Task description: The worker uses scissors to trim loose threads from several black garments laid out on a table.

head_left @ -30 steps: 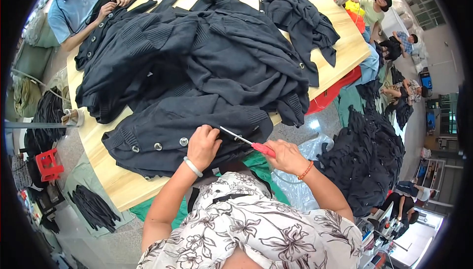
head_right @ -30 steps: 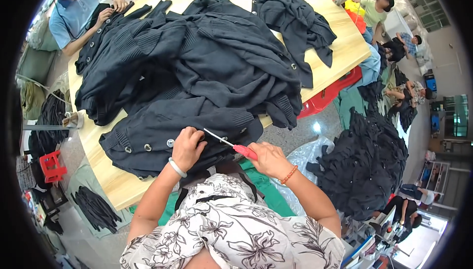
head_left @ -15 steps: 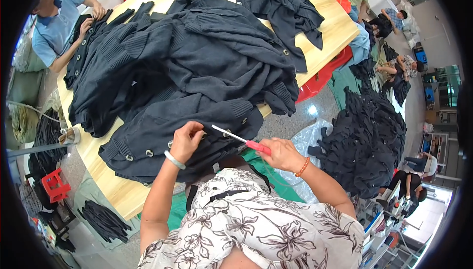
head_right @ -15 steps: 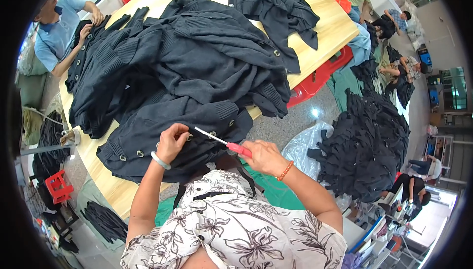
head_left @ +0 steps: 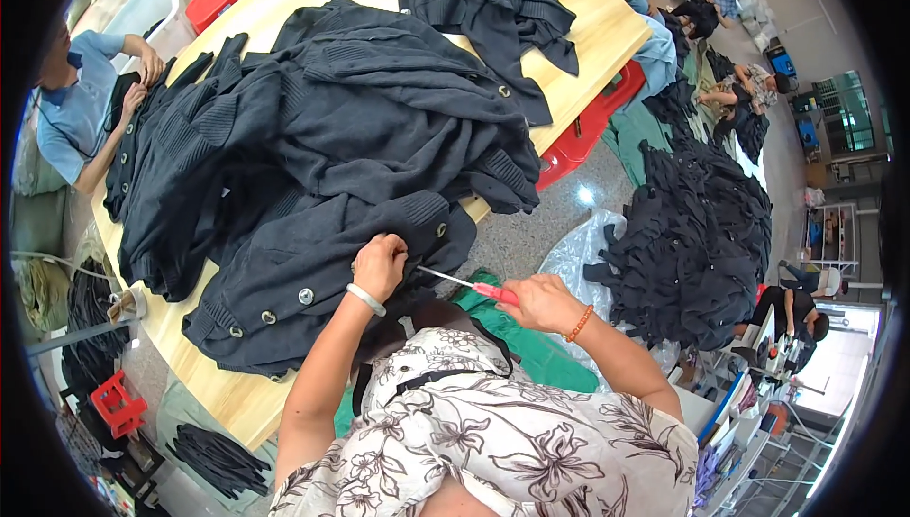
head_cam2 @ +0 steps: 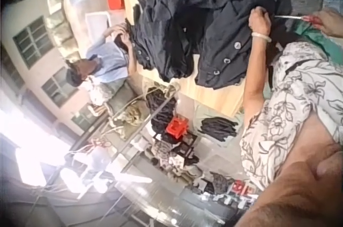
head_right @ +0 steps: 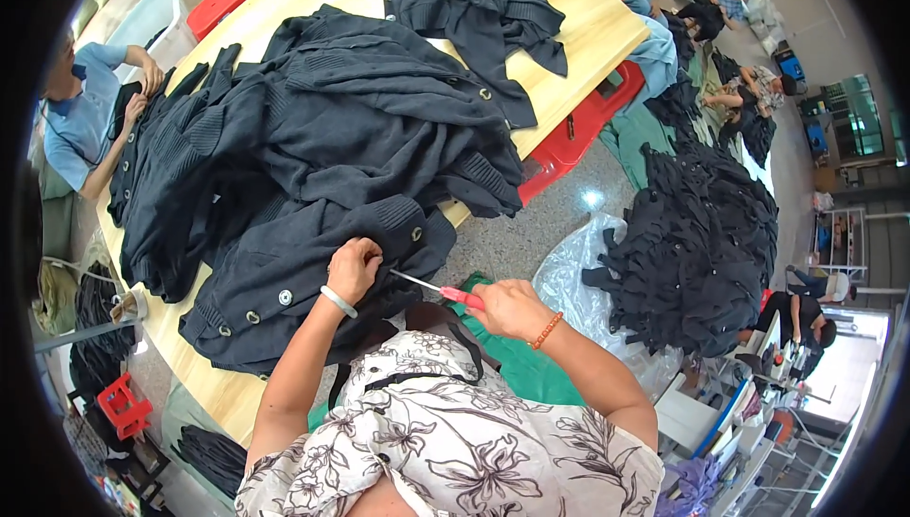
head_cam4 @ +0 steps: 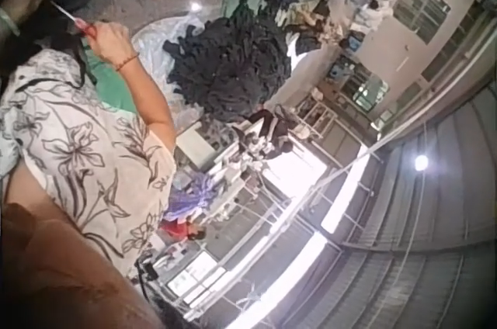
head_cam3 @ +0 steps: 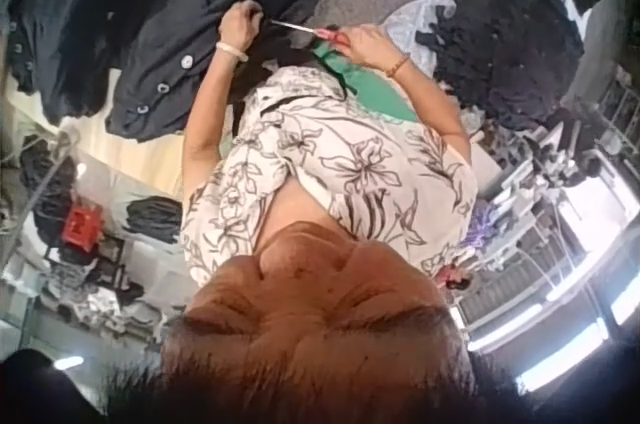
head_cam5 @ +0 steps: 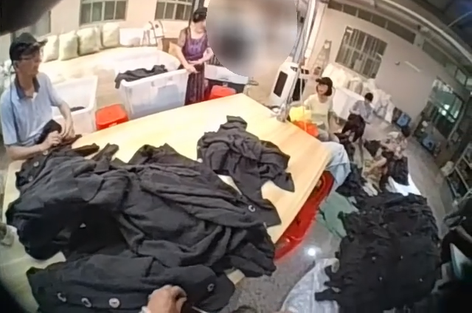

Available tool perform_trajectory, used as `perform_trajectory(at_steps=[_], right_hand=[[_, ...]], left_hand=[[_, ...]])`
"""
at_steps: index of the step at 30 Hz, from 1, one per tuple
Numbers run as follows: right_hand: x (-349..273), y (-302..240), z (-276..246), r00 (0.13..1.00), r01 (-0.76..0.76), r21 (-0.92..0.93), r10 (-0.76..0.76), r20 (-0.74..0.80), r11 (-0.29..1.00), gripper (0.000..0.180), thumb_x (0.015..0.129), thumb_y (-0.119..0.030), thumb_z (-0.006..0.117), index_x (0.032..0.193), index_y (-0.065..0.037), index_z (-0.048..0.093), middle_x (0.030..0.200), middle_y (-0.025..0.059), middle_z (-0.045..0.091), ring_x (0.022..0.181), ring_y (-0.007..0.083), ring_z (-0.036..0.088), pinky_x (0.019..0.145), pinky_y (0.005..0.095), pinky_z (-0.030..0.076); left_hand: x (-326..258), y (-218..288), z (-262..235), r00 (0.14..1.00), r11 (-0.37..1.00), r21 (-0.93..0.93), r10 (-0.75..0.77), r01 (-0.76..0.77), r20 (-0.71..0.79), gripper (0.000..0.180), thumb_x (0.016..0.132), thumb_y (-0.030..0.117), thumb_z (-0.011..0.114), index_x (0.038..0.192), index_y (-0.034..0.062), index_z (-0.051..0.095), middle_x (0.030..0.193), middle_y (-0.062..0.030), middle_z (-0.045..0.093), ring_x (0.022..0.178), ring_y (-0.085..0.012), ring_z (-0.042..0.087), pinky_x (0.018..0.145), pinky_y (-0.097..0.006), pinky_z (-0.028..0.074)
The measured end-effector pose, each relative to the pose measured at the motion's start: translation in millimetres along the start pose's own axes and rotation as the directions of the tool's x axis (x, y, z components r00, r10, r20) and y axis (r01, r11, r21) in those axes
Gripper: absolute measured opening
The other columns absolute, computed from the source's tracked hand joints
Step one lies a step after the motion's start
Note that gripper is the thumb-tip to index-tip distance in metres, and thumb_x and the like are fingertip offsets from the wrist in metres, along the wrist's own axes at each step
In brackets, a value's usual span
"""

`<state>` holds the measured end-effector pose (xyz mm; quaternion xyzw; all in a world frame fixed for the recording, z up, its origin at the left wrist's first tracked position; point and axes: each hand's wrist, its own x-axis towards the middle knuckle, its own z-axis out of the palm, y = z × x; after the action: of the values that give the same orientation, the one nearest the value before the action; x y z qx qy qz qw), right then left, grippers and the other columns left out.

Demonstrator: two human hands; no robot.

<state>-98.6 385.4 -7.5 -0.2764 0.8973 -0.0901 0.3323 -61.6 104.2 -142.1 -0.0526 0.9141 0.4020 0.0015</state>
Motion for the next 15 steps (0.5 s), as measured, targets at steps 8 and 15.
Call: perform_trajectory(at_steps=[8,15], right_hand=[[-3.3,43.6,28.6,0.984,-0.054,0.182,0.084,-0.160,0.982,0.028,0.092,-0.036,0.060,0.099,-0.009,0.059,0.085,0.0199,0.065,0.084,0.0419,0.064,0.074,0.0525,0.051],[-11.5,49.9,47.4,0.972,-0.111,0.082,0.125,-0.201,0.990,0.026,0.091,-0.035,0.061,0.098,-0.010,0.059,0.083,0.0182,0.067,0.084,0.0384,0.067,0.070,0.0512,0.052]], left_hand=[[25.6,43.0,30.6,0.913,0.913,0.124,0.400,-0.389,-0.077,0.029,0.079,0.011,0.070,0.106,0.0039,0.063,0.102,-0.0117,0.061,0.092,-0.0313,0.059,0.079,-0.041,0.050],[54.7,28.3,76.2,0.975,0.881,0.424,0.163,-0.212,0.148,0.014,0.082,0.005,0.058,0.095,0.0018,0.062,0.093,-0.0174,0.059,0.088,-0.0346,0.063,0.075,-0.042,0.053]])
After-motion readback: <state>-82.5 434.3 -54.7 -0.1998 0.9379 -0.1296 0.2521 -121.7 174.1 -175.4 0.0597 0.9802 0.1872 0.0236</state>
